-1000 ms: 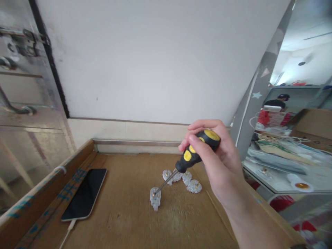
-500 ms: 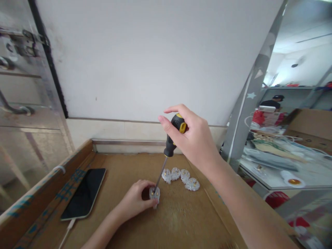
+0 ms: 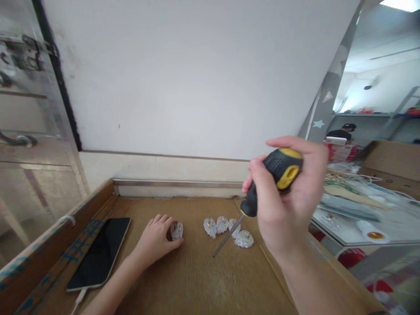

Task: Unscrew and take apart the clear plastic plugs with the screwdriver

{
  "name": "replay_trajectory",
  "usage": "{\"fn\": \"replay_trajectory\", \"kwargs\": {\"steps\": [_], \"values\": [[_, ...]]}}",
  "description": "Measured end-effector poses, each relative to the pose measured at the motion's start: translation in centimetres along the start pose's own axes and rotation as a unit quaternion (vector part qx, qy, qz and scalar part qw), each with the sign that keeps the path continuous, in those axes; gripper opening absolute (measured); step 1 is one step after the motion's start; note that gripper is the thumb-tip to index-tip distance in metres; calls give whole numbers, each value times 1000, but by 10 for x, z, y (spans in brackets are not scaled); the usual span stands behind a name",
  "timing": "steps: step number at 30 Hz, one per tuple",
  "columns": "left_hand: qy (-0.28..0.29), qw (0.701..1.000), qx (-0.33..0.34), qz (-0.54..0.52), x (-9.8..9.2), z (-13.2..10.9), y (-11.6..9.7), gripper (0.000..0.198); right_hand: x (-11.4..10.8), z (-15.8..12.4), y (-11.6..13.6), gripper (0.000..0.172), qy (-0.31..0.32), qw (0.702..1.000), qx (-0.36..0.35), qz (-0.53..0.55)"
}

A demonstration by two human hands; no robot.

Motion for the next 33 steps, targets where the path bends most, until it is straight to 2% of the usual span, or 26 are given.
{"fn": "replay_trajectory", "kwargs": {"steps": [2, 5, 7, 9, 12, 15, 18, 22, 26, 29, 33], "values": [[-11, 1000, -17, 17, 0, 6, 6, 35, 5, -11, -4, 19, -22, 999, 26, 9], [-40, 998, -31, 21, 3, 7, 2, 39, 12, -23, -5, 20, -75, 997, 11, -28], [-93, 996, -11, 0, 5, 7, -12, 48, 15, -24, -3, 20, -92, 994, -19, -57], [-125, 990, 54, -37, 8, 9, -34, 51, 18, -23, 1, 20, -100, 990, -50, -83], [-68, 986, 144, -37, 20, 22, -68, 36, 22, -21, 5, 20, -105, 989, -58, -90], [-35, 985, 167, -30, 31, 34, -85, 23, 23, -20, 4, 20, -105, 989, -61, -89], [-19, 985, 168, -24, 31, 30, -80, 18, 21, -20, -1, 18, -117, 985, -63, -108], [2, 984, 175, -23, 19, 8, -62, 12, 14, -21, -11, 15, -130, 986, -18, -103], [10, 983, 175, -61, 16, -6, -47, 20, 11, -24, -15, 17, -139, 986, 20, -85], [-4, 985, 145, -91, 20, -4, -38, 34, 11, -23, -16, 17, -144, 986, 19, -86], [-7, 989, 119, -93, 23, -2, -32, 26, 17, -19, -12, 16, -130, 986, -25, -101]]}}
Point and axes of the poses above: each hand's wrist, its own z-axis towards the middle knuckle, its own x-axis out of the palm, y = z × x, the point moved 2 cm from there along z, towards the middle knuckle, and after that the axes turned 9 degrees about -x, right-handed, at the moved point
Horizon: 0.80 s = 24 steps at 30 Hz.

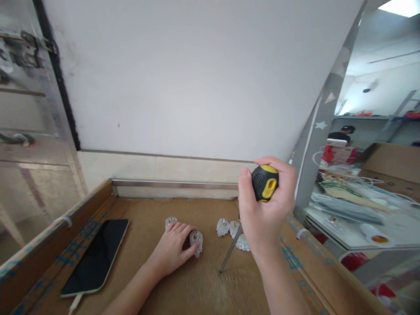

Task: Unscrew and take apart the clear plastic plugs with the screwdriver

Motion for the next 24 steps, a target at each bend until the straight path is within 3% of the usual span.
{"fn": "replay_trajectory", "kwargs": {"steps": [5, 10, 15, 18, 24], "values": [[-20, 999, -4, -33, -1, -7, -5, 24, 11, -3, 10, 18, 26, 999, -14, 14], [9, 998, -13, -54, -2, -12, -12, 23, 13, -3, 20, 18, 43, 998, -38, 34], [34, 995, -32, -83, -2, -20, -15, 40, 5, 14, 30, 18, -41, 996, -72, -9], [43, 994, -38, -91, 0, -22, -16, 48, 5, 19, 36, 16, -102, 994, -41, 6], [47, 994, -29, -96, 1, -21, -15, 52, 16, 12, 43, 19, -75, 995, -65, 0]]}}
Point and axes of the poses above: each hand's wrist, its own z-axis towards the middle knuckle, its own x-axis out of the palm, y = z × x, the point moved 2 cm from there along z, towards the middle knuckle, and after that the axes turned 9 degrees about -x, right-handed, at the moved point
